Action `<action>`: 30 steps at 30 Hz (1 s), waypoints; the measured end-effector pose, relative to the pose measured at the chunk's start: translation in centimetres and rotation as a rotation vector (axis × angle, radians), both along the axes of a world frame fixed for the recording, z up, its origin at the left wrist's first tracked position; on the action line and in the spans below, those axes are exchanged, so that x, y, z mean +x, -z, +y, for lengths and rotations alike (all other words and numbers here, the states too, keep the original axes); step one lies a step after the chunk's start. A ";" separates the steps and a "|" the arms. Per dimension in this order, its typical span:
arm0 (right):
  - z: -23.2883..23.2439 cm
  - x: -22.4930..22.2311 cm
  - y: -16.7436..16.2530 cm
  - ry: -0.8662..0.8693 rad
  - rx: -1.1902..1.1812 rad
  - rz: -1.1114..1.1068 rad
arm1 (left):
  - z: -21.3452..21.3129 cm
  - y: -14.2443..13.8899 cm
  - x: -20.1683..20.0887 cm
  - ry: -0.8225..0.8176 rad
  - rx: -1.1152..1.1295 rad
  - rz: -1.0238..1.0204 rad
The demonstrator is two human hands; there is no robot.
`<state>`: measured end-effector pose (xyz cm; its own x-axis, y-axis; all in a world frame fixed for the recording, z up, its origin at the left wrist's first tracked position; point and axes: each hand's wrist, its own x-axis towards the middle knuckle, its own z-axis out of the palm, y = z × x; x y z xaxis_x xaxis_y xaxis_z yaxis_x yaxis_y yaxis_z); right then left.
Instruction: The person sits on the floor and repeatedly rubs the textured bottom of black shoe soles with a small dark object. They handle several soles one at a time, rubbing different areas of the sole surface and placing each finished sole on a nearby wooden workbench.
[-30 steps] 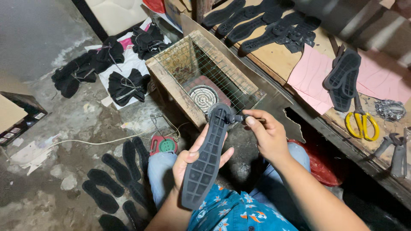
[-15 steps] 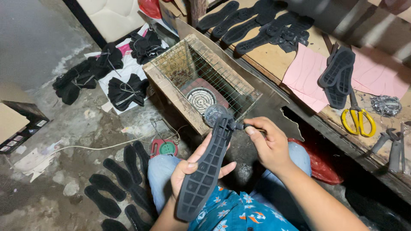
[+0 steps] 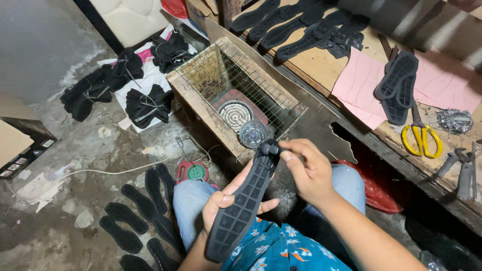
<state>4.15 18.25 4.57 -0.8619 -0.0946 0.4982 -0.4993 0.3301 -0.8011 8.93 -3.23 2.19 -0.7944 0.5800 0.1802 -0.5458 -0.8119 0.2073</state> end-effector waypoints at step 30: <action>-1.5 3.0 -2.4 -0.039 0.127 0.079 | 3.4 -0.5 -3.5 -0.105 -0.051 0.075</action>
<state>7.17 16.71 6.97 -0.8148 -0.1938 0.5464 -0.5737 0.4054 -0.7117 5.43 0.15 2.66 -0.8365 0.5046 0.2138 -0.4400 -0.8510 0.2868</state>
